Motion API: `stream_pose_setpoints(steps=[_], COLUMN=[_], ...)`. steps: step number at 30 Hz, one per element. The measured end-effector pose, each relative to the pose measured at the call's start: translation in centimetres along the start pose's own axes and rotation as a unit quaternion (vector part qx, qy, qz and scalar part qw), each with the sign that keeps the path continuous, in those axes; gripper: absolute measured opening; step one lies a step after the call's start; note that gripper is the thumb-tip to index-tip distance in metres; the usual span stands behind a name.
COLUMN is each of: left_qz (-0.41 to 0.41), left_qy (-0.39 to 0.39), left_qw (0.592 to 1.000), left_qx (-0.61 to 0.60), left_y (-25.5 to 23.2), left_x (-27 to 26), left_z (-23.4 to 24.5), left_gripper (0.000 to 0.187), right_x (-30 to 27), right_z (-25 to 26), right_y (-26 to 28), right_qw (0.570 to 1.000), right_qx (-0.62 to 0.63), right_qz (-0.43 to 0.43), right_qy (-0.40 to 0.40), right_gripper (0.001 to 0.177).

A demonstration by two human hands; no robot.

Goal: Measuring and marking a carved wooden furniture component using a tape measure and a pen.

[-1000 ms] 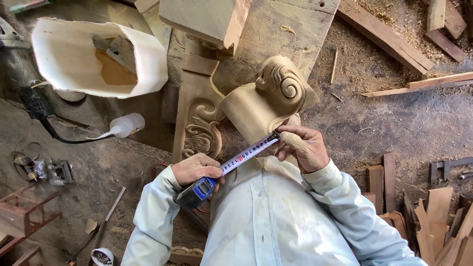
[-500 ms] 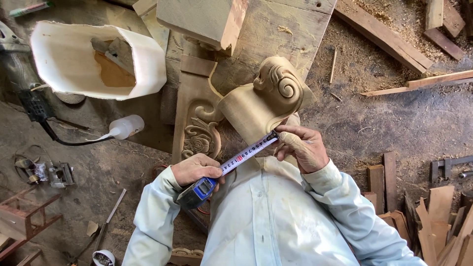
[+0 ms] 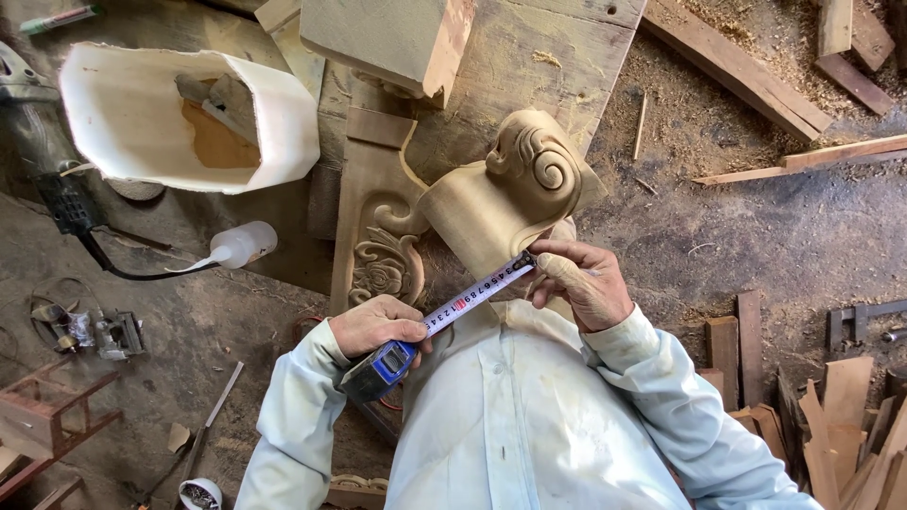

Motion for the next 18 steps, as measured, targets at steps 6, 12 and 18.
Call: stream_pose_setpoints(steps=[6,12,18], left_qz=[-0.004,-0.005,-0.006], left_qy=[0.002,0.005,0.007], left_qw=[1.000,1.000,1.000], left_qx=[0.002,0.001,0.005], left_y=[-0.18,-0.64,-0.97], left_x=[0.09,0.08,0.14], left_z=[-0.09,-0.29,-0.40], left_gripper=[0.025,0.026,0.026], right_x=[0.29,0.14,0.22], right_z=[0.21,0.24,0.30], right_y=[0.09,0.17,0.06], right_qw=[1.000,1.000,1.000], right_qx=[-0.001,-0.007,-0.016], right_qz=[0.001,-0.003,-0.002], right_qy=[0.005,-0.003,-0.008], right_gripper=[0.030,0.030,0.031])
Point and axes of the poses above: each hand's wrist, its own x-axis towards the middle knuckle, its own z-axis out of the back of the hand, y = z × x, the point moved 7 cm from there along x, towards the middle knuckle, and after that the axes turned 15 degrees about -z, right-handed, at the moved point
